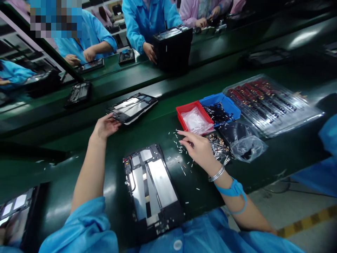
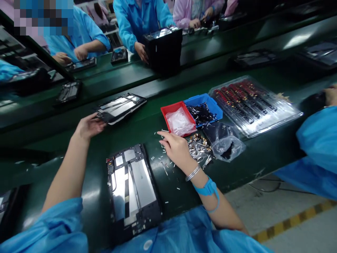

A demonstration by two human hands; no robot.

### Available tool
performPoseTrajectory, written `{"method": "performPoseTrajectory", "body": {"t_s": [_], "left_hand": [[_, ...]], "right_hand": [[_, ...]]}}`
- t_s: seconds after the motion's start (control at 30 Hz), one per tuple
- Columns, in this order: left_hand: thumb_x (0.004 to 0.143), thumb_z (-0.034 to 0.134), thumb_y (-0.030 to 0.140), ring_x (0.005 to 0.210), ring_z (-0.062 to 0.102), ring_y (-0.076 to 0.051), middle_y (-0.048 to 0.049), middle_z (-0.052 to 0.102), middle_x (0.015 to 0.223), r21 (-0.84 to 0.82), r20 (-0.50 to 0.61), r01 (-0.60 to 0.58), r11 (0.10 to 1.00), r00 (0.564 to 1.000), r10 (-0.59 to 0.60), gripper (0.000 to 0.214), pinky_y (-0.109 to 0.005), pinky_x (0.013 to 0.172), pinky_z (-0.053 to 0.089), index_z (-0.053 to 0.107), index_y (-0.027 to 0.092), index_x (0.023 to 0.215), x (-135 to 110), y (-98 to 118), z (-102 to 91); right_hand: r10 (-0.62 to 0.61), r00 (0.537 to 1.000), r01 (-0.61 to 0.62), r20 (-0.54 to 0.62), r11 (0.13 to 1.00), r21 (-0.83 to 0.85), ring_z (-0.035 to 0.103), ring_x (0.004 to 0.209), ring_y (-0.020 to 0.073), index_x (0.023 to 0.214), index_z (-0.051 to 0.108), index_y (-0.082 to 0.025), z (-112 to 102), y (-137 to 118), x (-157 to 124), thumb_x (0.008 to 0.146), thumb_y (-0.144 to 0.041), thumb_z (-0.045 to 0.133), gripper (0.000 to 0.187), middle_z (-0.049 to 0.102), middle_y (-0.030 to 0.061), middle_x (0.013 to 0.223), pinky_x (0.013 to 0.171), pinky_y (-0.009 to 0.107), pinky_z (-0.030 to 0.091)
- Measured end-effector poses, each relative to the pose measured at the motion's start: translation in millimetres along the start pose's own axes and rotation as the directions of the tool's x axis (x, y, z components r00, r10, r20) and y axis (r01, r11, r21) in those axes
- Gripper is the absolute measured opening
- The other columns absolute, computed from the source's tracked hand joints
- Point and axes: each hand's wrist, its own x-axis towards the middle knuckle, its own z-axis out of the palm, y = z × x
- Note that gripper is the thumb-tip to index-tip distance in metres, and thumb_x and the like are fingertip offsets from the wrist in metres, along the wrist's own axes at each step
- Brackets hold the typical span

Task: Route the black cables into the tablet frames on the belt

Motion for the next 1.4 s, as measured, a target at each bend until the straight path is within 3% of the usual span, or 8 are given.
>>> {"method": "performPoseTrajectory", "body": {"t_s": [0.23, 0.47, 0.63, 0.8, 0.97, 1.07, 1.27, 1.4], "left_hand": [[0.075, 0.055, 0.012, 0.065, 0.069, -0.018, -0.0052, 0.068, 0.070, -0.299, -0.112, 0.066, 0.952, 0.988, -0.104, 0.008, -0.016, 0.038, 0.042, 0.061, 0.013, 0.079, -76, -33, 44.8], [0.056, 0.074, 0.015, 0.052, 0.060, -0.014, -0.0016, 0.063, 0.057, -0.450, -0.228, 0.065, 0.891, 0.956, -0.185, 0.012, -0.020, 0.044, 0.052, 0.063, 0.012, 0.060, -241, -81, 39.7], [0.059, 0.085, 0.022, 0.065, 0.066, -0.018, -0.0029, 0.071, 0.080, -0.516, -0.253, 0.119, 0.848, 0.925, -0.284, 0.034, -0.024, 0.048, 0.055, 0.071, 0.018, 0.090, -322, -132, 56.4], [0.070, 0.081, 0.042, 0.086, 0.069, -0.026, -0.0133, 0.073, 0.101, -0.486, 0.189, 0.346, 0.802, 0.938, -0.290, 0.039, -0.031, 0.064, 0.057, 0.074, 0.014, 0.097, -337, -166, 55.6], [0.088, 0.056, 0.056, 0.119, 0.058, -0.031, -0.0171, 0.062, 0.128, -0.231, 0.699, 0.472, 0.851, 0.689, -0.192, 0.050, -0.040, 0.097, 0.048, 0.071, 0.016, 0.115, -332, -171, 32.6], [0.085, 0.066, 0.043, 0.128, 0.052, -0.027, -0.0107, 0.057, 0.136, -0.071, 0.801, 0.261, 0.963, 0.590, -0.101, 0.038, -0.042, 0.109, 0.037, 0.069, 0.024, 0.118, -330, -155, 17.6], [0.092, 0.055, 0.021, 0.084, 0.068, -0.018, -0.0072, 0.072, 0.090, 0.115, 0.301, -0.486, 0.866, 0.848, 0.436, 0.017, -0.030, 0.075, 0.055, 0.070, 0.019, 0.101, -316, -133, -10.4], [0.084, 0.058, 0.006, 0.093, 0.067, -0.021, -0.0131, 0.069, 0.103, 0.619, 0.214, -0.658, 0.430, 0.668, 0.713, 0.025, -0.033, 0.081, 0.054, 0.063, 0.013, 0.107, -287, -145, -19.0]], "right_hand": [[0.131, 0.991, -0.134, 0.028, 0.986, 0.095, 0.070, 0.072, 0.0176, 0.082, 0.070, -0.021, -3, 6, 2, 0.084, -0.019, 0.059, 0.012, 0.075, 0.0027, 0.079, 0.069, 0.032, 0.052], [0.228, 0.966, -0.189, -0.121, 0.945, 0.268, 0.063, 0.069, 0.0153, 0.069, 0.069, -0.022, -16, 0, 9, 0.074, -0.023, 0.069, 0.005, 0.070, 0.0013, 0.075, 0.057, 0.027, 0.047], [0.373, 0.923, -0.298, -0.096, 0.849, 0.436, 0.059, 0.061, 0.0127, 0.069, 0.069, -0.022, -13, -2, 10, 0.062, -0.020, 0.075, 0.009, 0.067, -0.0011, 0.067, 0.055, 0.027, 0.046], [0.375, 0.919, -0.379, 0.120, 0.759, 0.529, 0.054, 0.053, 0.0092, 0.066, 0.063, -0.021, 1, -27, 4, 0.059, -0.021, 0.077, 0.016, 0.062, -0.0029, 0.062, 0.044, 0.022, 0.039], [0.287, 0.829, -0.540, 0.479, 0.634, 0.553, 0.054, 0.047, 0.0080, 0.068, 0.060, -0.020, 22, -82, -4, 0.061, -0.026, 0.079, 0.021, 0.062, -0.0035, 0.058, 0.042, 0.021, 0.041], [0.221, 0.714, -0.651, 0.665, 0.558, 0.514, 0.055, 0.045, 0.0077, 0.067, 0.057, -0.019, 40, -108, -5, 0.061, -0.030, 0.082, 0.028, 0.063, -0.0028, 0.057, 0.042, 0.021, 0.043], [0.259, 0.621, -0.719, 0.740, 0.564, 0.406, 0.056, 0.046, 0.0070, 0.071, 0.056, -0.018, 72, -122, -12, 0.066, -0.030, 0.078, 0.026, 0.061, -0.0042, 0.058, 0.043, 0.021, 0.043], [0.278, 0.645, -0.681, 0.712, 0.632, 0.370, 0.057, 0.046, 0.0069, 0.072, 0.056, -0.018, 78, -120, -16, 0.070, -0.023, 0.072, 0.016, 0.060, -0.0048, 0.058, 0.047, 0.021, 0.046]]}}
